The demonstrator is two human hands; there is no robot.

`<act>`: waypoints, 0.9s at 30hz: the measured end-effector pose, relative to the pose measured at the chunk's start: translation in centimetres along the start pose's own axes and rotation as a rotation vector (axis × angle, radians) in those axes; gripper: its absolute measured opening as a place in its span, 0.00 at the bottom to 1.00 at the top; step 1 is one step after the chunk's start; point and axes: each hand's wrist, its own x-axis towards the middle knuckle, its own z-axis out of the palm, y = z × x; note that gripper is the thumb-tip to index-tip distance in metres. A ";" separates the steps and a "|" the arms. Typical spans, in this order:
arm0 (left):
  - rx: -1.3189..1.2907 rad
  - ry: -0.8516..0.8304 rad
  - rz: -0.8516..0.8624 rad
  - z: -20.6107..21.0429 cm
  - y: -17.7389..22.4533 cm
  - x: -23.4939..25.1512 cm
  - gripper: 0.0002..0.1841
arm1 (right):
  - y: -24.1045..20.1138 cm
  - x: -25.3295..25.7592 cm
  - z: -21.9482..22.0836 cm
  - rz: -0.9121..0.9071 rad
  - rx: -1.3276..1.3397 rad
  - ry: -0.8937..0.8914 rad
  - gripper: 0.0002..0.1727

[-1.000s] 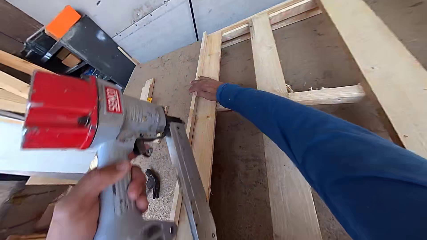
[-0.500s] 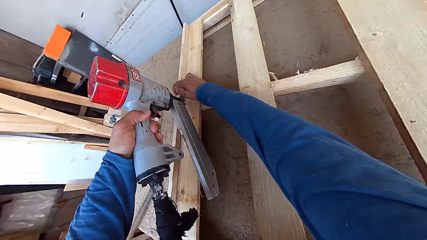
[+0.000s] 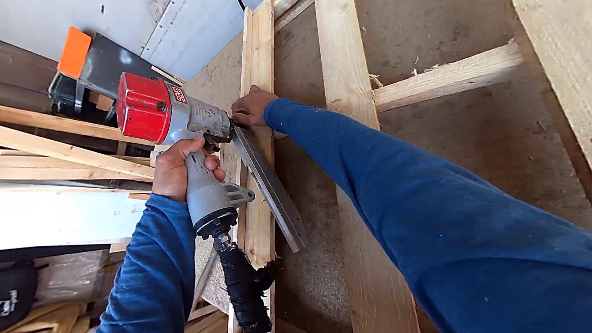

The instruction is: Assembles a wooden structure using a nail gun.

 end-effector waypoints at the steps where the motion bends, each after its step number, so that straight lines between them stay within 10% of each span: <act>1: -0.007 0.004 0.005 0.3 -0.1 0.0 0.19 | 0.1 0.0 0.0 -0.007 -0.006 0.002 0.29; 27: -0.059 -0.047 0.028 2.8 0.4 -0.7 0.19 | 0.4 -0.7 -0.3 -0.001 0.078 0.051 0.32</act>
